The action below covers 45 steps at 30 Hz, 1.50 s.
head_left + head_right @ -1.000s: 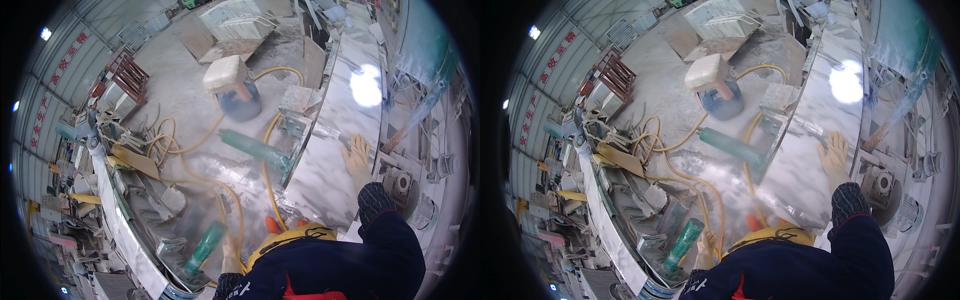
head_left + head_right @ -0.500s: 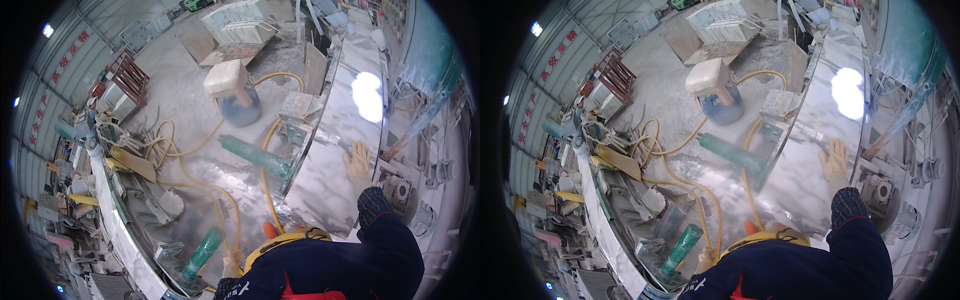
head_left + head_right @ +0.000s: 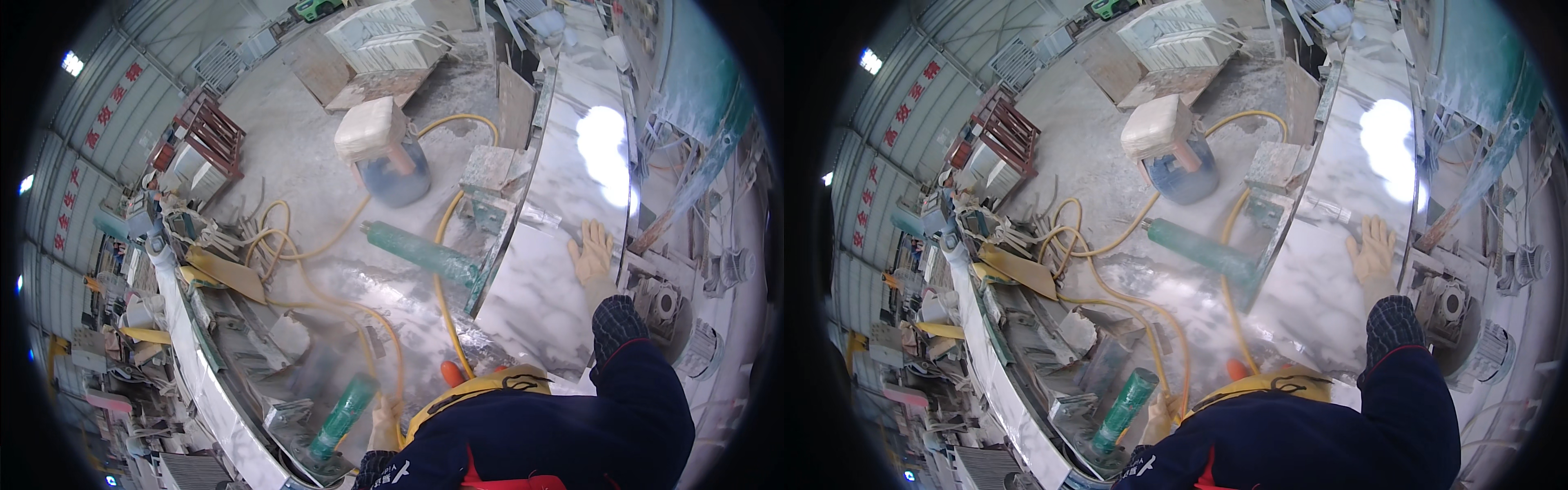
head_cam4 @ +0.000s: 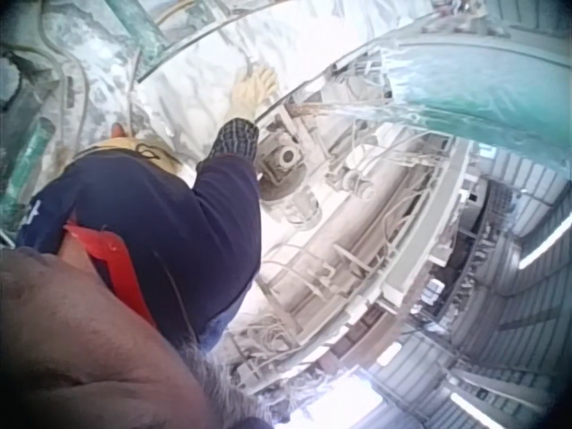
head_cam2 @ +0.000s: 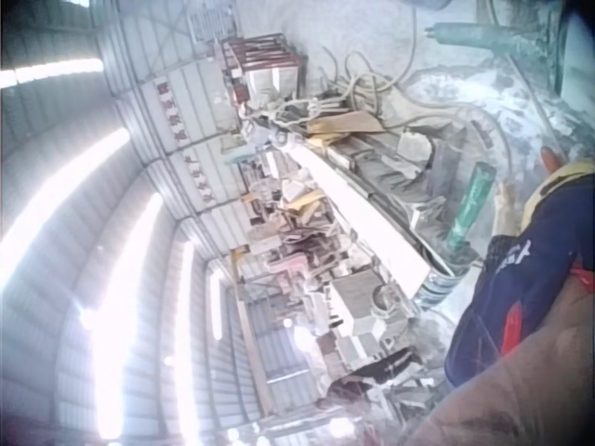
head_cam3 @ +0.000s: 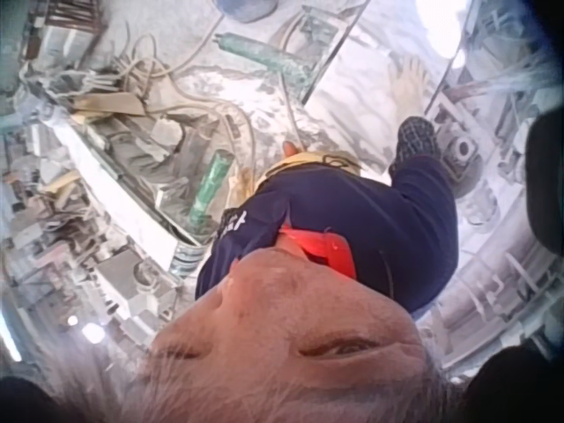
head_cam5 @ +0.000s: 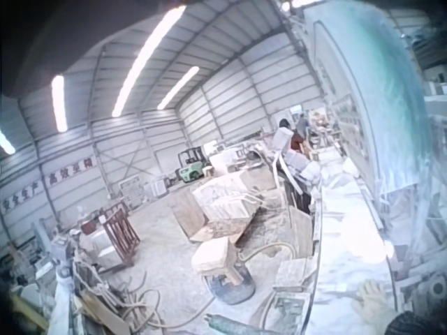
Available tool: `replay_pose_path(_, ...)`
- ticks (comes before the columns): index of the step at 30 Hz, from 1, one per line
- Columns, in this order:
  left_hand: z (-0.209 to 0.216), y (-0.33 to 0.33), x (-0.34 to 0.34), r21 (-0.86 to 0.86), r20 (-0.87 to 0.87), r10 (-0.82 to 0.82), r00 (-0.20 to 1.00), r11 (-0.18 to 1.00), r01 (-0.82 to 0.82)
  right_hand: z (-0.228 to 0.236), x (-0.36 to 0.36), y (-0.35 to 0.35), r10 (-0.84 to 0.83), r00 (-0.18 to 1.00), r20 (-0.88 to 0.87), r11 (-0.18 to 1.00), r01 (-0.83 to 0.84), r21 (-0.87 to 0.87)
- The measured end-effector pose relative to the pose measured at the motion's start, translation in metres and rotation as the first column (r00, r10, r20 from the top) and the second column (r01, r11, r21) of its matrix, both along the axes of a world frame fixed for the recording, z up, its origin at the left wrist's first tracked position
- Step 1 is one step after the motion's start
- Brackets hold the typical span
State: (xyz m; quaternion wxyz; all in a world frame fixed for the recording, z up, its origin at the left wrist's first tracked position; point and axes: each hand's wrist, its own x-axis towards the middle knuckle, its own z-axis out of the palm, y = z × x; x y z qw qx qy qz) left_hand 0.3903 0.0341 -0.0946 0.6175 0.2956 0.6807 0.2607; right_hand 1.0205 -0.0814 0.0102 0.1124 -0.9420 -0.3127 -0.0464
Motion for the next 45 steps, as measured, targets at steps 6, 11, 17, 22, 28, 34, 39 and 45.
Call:
replay_pose_path(6,-0.014,-0.009,-0.028,-0.062,-0.031,0.051,0.998,0.997,-0.053,0.003,0.004,0.001,-0.016,0.999,-0.038,1.000,0.017,0.024)
replay_pose_path(11,-0.022,-0.008,-0.047,-0.131,0.007,0.053,0.999,0.990,-0.051,-0.001,0.009,0.002,-0.021,1.000,-0.020,0.997,0.023,0.072)
replay_pose_path(17,-0.015,-0.010,-0.049,-0.177,-0.011,-0.003,1.000,0.984,0.001,-0.012,0.018,0.002,-0.019,1.000,0.010,0.995,0.018,0.101)
replay_pose_path(22,-0.011,-0.012,-0.046,-0.148,-0.052,0.004,0.999,0.989,-0.012,-0.018,0.025,0.003,-0.038,0.999,0.022,0.996,0.036,0.081)
replay_pose_path(28,-0.010,-0.008,-0.046,-0.163,-0.036,0.000,0.999,0.987,-0.006,-0.015,0.028,0.005,-0.052,0.999,0.004,0.997,0.052,0.060)
replay_pose_path(34,-0.006,-0.002,-0.035,-0.133,-0.085,-0.035,0.996,0.991,0.024,-0.011,0.031,0.008,-0.065,0.998,-0.024,0.996,0.066,0.053)
replay_pose_path(39,0.003,0.002,-0.021,-0.071,-0.138,-0.024,0.990,0.997,0.015,-0.009,0.033,0.010,-0.075,0.997,-0.026,0.995,0.077,0.060)
replay_pose_path(45,0.017,-0.007,-0.010,0.011,-0.135,-0.115,0.984,0.993,0.117,-0.008,0.038,0.010,-0.051,0.999,-0.011,0.995,0.052,0.080)
